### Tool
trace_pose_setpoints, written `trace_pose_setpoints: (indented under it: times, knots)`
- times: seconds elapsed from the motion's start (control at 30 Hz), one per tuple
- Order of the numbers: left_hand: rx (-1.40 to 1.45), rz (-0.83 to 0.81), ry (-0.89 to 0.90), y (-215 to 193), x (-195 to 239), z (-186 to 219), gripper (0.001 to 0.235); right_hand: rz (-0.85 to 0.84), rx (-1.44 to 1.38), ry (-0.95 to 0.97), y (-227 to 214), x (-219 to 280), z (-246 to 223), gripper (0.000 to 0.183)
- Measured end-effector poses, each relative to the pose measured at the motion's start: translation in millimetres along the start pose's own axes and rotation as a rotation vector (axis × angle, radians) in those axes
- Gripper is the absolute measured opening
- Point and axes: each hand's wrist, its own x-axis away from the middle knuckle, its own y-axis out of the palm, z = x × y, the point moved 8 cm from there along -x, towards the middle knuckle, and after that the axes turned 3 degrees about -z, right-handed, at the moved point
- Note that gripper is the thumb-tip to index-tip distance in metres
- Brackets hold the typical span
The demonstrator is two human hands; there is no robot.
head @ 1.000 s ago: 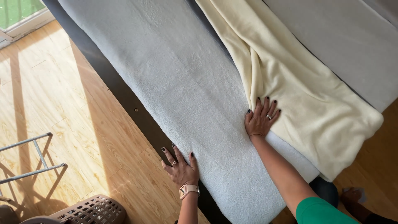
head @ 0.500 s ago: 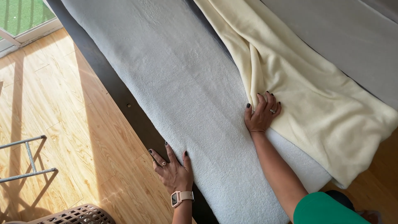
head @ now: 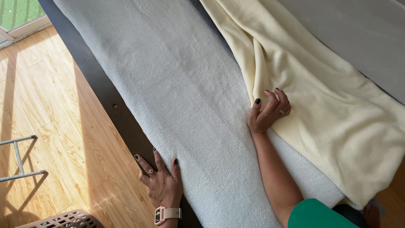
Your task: The person folds a cream-colored blanket on a bed. They smooth the fabric, fold it in half lengthwise, then fold it again into a compact rectangle.
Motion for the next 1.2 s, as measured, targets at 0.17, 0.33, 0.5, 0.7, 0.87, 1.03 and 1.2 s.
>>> trace_pose_setpoints:
  times: [0.17,0.33,0.5,0.7,0.87,1.03,1.2]
  knots:
    - [0.018,0.052,-0.010,2,-4,1,0.078,-0.017,-0.195,0.090,-5,-7,-5,0.032]
    - [0.062,0.051,-0.038,2,-5,1,0.077,-0.072,-0.524,0.091,-23,-12,-35,0.022]
    - [0.048,0.021,-0.096,4,-3,-1,0.077,-0.255,-0.727,0.193,-13,2,-40,0.023]
    - [0.027,0.039,-0.139,8,-11,-4,0.071,-0.404,-0.856,0.234,-1,0,-47,0.016]
    - [0.055,0.026,-0.185,10,-9,-4,0.071,-0.494,-0.916,0.260,6,5,-50,0.017]
    - [0.081,0.028,-0.178,8,-11,-3,0.072,-0.541,-0.922,0.250,13,9,-53,0.016]
    - [0.098,0.048,-0.106,7,-10,-3,0.071,-0.583,-0.870,0.159,18,19,-58,0.014]
